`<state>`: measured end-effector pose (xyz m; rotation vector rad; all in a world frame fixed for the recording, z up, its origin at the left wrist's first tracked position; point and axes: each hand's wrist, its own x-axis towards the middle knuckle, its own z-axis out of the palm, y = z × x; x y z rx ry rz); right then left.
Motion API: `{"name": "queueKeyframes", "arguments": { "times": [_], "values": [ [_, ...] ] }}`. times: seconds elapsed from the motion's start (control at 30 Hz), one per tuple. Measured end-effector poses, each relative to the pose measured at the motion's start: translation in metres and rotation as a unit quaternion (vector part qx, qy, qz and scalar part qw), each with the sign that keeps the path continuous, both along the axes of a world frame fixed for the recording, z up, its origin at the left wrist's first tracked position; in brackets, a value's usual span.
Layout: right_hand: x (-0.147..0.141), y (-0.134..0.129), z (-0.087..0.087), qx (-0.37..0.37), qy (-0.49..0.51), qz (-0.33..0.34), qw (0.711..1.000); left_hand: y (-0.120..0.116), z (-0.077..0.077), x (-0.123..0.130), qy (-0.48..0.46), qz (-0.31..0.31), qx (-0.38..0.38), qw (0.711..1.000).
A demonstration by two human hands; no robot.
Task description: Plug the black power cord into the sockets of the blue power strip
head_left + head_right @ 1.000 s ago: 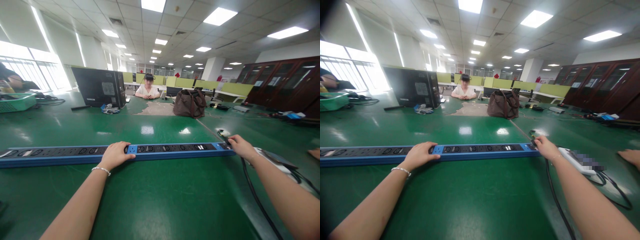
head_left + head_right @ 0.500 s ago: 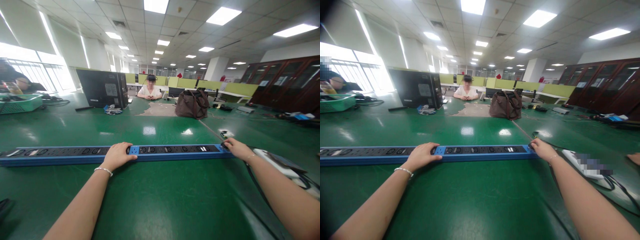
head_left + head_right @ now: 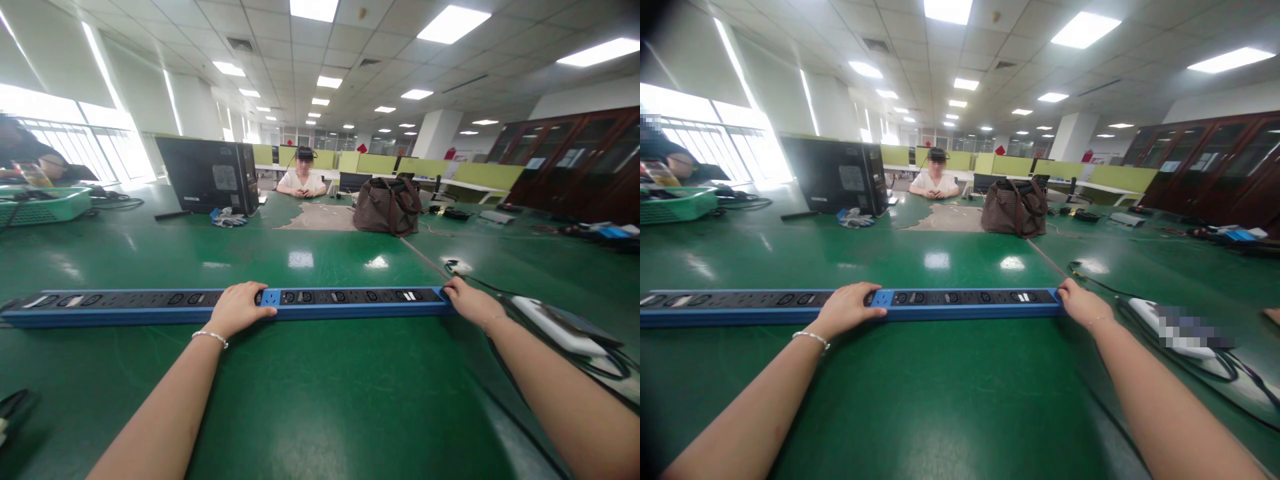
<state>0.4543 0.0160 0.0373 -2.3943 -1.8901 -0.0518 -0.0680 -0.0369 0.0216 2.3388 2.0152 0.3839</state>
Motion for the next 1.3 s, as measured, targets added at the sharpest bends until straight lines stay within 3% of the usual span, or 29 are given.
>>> {"name": "queueKeyframes", "arguments": {
  "times": [0.43, 0.73, 1.3],
  "values": [
    [0.001, -0.002, -0.004, 0.011, -0.019, 0.019, 1.0, 0.0, -0.001, -0.001, -0.014, 0.003, 0.0, 1.0],
    [-0.007, -0.004, 0.004, -0.041, 0.001, -0.011, 0.999, 0.0, -0.002, -0.001, -0.01, -0.003, 0.006, 1.0],
    [-0.011, -0.009, 0.004, -0.031, 0.023, -0.028, 0.999, 0.001, -0.003, -0.001, -0.005, 0.002, 0.009, 1.0]
  ]
}}
